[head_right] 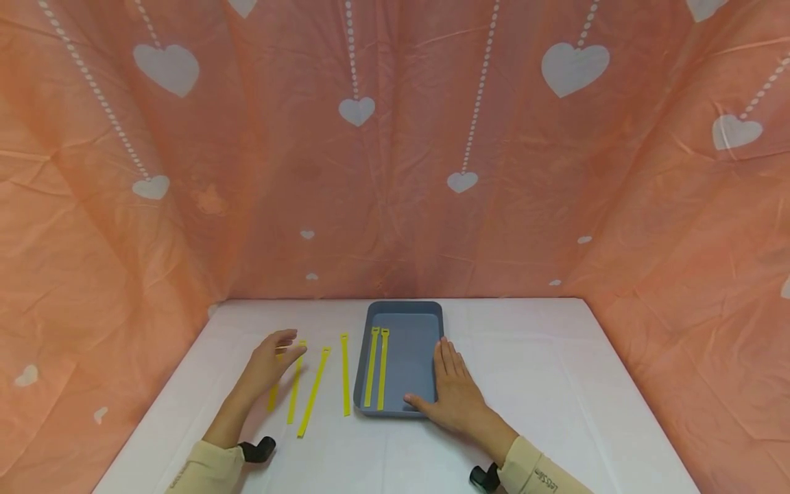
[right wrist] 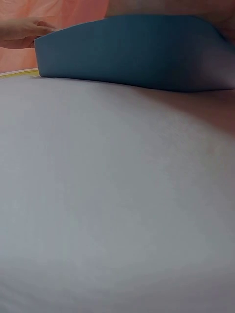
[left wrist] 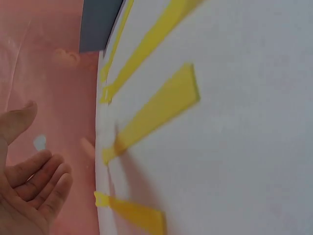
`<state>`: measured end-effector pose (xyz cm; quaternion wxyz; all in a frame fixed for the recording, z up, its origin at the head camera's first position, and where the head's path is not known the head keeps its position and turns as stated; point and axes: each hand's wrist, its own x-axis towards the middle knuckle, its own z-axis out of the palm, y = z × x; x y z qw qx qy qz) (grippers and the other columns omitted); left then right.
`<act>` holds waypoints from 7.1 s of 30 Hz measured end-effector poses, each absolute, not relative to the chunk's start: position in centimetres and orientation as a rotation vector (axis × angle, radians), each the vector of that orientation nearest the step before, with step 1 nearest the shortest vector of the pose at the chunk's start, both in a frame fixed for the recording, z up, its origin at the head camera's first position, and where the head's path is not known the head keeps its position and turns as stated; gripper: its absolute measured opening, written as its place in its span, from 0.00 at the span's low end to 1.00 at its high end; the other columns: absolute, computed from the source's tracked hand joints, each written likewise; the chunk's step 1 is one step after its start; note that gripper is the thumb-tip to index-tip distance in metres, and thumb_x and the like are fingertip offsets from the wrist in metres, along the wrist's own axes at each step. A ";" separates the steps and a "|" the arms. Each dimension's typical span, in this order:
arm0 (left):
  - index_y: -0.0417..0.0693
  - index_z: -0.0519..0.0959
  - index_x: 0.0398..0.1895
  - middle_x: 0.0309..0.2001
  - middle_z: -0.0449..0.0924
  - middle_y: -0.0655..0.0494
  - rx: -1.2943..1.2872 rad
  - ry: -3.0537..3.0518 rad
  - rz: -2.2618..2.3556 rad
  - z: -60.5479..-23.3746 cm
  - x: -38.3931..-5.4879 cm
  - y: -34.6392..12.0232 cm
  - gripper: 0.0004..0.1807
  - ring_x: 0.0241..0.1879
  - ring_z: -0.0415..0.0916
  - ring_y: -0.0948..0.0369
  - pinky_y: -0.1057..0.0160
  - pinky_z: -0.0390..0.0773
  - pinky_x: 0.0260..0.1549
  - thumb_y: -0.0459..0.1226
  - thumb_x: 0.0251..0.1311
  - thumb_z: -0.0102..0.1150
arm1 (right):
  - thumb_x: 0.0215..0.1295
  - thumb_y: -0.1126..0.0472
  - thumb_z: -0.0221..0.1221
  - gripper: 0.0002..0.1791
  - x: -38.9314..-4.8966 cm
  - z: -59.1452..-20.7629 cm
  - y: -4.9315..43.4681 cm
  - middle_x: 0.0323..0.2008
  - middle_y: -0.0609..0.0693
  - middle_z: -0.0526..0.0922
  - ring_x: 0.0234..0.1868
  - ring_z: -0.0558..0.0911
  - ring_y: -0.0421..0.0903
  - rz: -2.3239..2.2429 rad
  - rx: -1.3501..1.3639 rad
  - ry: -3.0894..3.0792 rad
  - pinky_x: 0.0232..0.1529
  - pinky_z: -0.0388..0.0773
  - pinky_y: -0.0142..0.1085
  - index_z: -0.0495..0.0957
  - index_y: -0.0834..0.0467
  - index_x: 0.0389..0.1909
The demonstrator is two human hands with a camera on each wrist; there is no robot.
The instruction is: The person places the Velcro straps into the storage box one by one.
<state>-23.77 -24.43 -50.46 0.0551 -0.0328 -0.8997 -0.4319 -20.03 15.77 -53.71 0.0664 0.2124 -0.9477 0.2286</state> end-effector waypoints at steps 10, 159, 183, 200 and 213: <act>0.29 0.72 0.72 0.64 0.77 0.29 0.034 -2.731 -1.328 -51.1 -24.6 -26.7 0.31 0.64 0.76 0.36 0.40 0.76 0.67 0.39 0.75 0.67 | 0.68 0.25 0.60 0.67 -20.2 -53.4 15.8 0.84 0.72 0.46 0.85 0.49 0.68 0.610 0.632 -2.944 0.82 0.52 0.60 0.47 0.76 0.82; 0.32 0.80 0.58 0.49 0.87 0.38 0.106 -2.593 -1.511 -47.6 -25.5 -28.3 0.15 0.41 0.87 0.59 0.50 0.88 0.48 0.37 0.78 0.63 | 0.69 0.25 0.61 0.70 -20.7 -53.2 16.5 0.85 0.70 0.34 0.87 0.38 0.62 0.767 0.671 -3.040 0.84 0.44 0.58 0.37 0.73 0.84; 0.29 0.80 0.54 0.43 0.86 0.42 -0.072 -2.408 -1.701 -43.7 -24.8 -23.7 0.13 0.36 0.86 0.67 0.64 0.88 0.42 0.33 0.75 0.65 | 0.68 0.24 0.61 0.70 -20.6 -53.5 16.4 0.85 0.69 0.37 0.87 0.40 0.61 0.720 0.674 -3.009 0.84 0.45 0.56 0.39 0.74 0.83; 0.32 0.79 0.56 0.47 0.86 0.42 -0.115 -2.362 -1.859 -42.3 -25.6 -20.7 0.16 0.38 0.87 0.64 0.61 0.88 0.47 0.37 0.76 0.65 | 0.69 0.26 0.61 0.70 -20.6 -53.3 16.4 0.85 0.69 0.36 0.87 0.40 0.62 0.730 0.684 -3.019 0.84 0.45 0.56 0.38 0.74 0.83; 0.34 0.79 0.56 0.47 0.85 0.43 -0.200 -2.344 -1.944 -42.3 -26.4 -17.7 0.15 0.44 0.87 0.52 0.64 0.88 0.46 0.36 0.76 0.65 | 0.68 0.26 0.62 0.70 -20.6 -53.2 16.5 0.85 0.69 0.35 0.87 0.39 0.62 0.730 0.679 -3.025 0.85 0.44 0.55 0.38 0.74 0.83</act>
